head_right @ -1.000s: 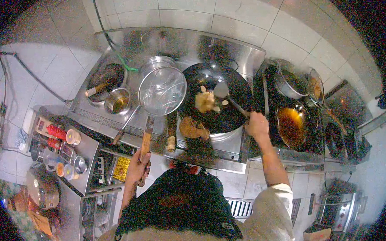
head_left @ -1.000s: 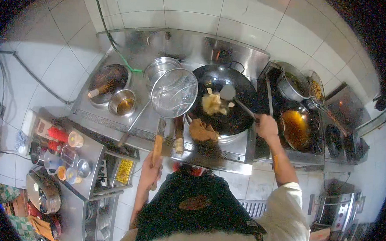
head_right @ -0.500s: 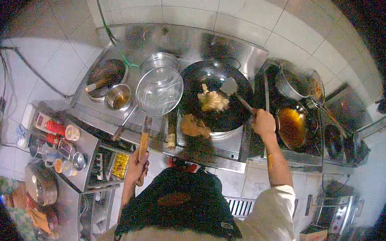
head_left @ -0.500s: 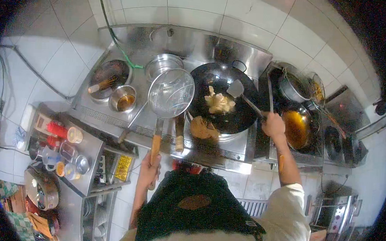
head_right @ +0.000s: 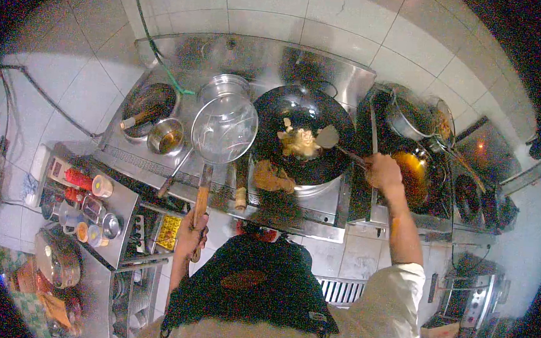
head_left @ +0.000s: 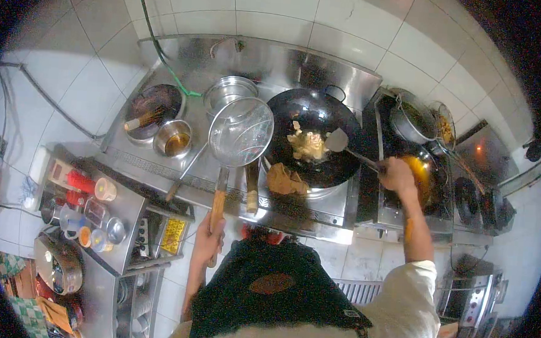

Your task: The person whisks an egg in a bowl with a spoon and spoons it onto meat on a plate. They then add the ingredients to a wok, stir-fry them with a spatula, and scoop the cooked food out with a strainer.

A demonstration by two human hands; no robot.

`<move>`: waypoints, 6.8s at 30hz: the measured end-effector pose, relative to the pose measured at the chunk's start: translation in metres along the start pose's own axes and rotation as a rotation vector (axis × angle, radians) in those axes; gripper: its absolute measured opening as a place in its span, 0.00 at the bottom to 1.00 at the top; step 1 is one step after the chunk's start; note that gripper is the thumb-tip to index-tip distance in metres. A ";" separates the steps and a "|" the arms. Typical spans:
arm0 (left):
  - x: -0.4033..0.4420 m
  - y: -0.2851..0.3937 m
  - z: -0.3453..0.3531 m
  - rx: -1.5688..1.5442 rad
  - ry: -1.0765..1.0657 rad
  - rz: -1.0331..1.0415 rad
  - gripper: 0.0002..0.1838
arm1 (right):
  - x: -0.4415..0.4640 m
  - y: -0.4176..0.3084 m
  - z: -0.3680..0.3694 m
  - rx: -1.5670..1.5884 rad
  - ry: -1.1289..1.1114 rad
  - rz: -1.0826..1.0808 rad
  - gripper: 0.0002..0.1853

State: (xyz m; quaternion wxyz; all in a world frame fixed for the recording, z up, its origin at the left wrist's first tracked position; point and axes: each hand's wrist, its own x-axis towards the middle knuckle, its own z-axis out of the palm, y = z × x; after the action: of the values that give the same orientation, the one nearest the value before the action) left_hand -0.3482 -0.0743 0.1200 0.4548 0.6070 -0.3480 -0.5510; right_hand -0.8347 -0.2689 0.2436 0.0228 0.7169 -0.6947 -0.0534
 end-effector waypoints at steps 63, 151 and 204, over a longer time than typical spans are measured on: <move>-0.019 -0.008 -0.011 -0.058 0.071 -0.030 0.15 | 0.072 -0.010 -0.022 -0.055 0.029 -0.289 0.18; 0.006 -0.003 0.006 -0.013 -0.013 -0.075 0.15 | 0.037 -0.011 -0.080 -0.163 -0.475 -0.141 0.19; -0.012 -0.008 -0.005 -0.042 0.028 -0.039 0.14 | 0.037 -0.039 -0.015 -0.211 0.139 -0.085 0.09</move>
State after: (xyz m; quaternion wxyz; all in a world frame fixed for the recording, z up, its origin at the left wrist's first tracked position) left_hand -0.3453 -0.0600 0.1167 0.4614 0.6118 -0.3180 -0.5583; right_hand -0.7936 -0.3048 0.2527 0.1438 0.7415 -0.6509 -0.0771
